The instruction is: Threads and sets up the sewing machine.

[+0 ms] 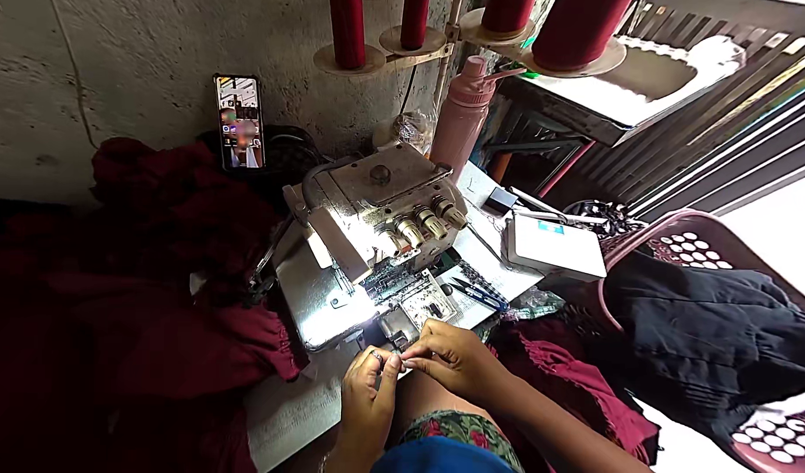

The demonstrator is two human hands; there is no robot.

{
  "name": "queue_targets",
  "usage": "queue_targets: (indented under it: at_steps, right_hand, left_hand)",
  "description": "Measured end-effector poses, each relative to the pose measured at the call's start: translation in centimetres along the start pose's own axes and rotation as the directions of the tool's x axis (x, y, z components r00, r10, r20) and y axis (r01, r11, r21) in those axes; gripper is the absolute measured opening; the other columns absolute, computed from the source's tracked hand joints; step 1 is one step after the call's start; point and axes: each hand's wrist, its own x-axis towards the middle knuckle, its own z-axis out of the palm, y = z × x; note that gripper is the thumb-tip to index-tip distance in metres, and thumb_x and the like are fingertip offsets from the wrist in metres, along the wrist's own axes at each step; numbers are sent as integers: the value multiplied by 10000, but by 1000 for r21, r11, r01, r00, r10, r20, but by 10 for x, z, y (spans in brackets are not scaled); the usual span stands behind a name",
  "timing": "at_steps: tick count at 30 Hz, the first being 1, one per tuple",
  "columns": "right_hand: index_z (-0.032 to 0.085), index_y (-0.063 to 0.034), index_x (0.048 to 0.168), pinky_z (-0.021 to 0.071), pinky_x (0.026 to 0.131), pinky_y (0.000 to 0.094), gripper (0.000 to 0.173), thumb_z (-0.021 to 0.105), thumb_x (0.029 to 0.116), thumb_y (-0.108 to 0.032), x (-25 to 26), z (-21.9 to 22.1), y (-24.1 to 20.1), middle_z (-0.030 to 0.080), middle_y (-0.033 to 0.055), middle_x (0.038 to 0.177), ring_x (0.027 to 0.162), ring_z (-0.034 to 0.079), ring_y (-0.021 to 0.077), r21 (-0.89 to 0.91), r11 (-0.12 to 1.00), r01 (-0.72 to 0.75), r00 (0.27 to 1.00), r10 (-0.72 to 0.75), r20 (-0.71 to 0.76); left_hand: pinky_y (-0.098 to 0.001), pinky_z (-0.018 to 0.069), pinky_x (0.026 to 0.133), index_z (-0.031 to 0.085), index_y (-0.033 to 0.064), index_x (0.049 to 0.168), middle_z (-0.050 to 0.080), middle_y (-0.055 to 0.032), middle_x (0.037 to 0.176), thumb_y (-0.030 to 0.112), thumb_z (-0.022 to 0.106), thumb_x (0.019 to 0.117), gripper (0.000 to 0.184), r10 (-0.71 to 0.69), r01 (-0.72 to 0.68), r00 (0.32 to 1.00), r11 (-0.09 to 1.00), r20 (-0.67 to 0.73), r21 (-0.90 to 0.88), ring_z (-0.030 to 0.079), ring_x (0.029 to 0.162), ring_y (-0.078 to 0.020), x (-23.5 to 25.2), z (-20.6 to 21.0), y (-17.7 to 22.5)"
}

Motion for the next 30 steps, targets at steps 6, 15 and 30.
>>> queue_targets:
  at_steps: [6, 15, 30]
  right_hand:
    - [763, -79, 948, 411, 594, 111, 215, 663, 984, -266, 2, -1, 4, 585, 10, 774, 656, 501, -9, 8, 999, -45, 998, 45, -36]
    - [747, -49, 938, 403, 612, 82, 222, 673, 982, -254, 5, -2, 2, 578, -4, 768, 681, 500, -41, 125, 990, -71, 995, 80, -68]
    - [796, -164, 897, 454, 923, 349, 183, 701, 949, -311, 35, -4, 11, 710, -1, 1003, 1011, 621, 101, -34, 999, 31, 956, -40, -289]
  left_hand:
    - [-240, 515, 881, 765, 138, 914, 738, 43, 920, 356, 445, 1064, 415, 102, -91, 991, 989, -89, 114, 667, 931, -29, 3, -4, -6]
    - [-211, 411, 819, 793, 187, 907, 726, 41, 902, 294, 687, 952, 157, 396, -318, 901, 880, -178, 352, 582, 890, -64, 12, 0, 2]
    - [-440, 325, 887, 767, 163, 824, 692, -29, 810, 402, 464, 1038, 441, 434, -290, 896, 737, -99, 610, 596, 857, -177, 70, -28, 19]
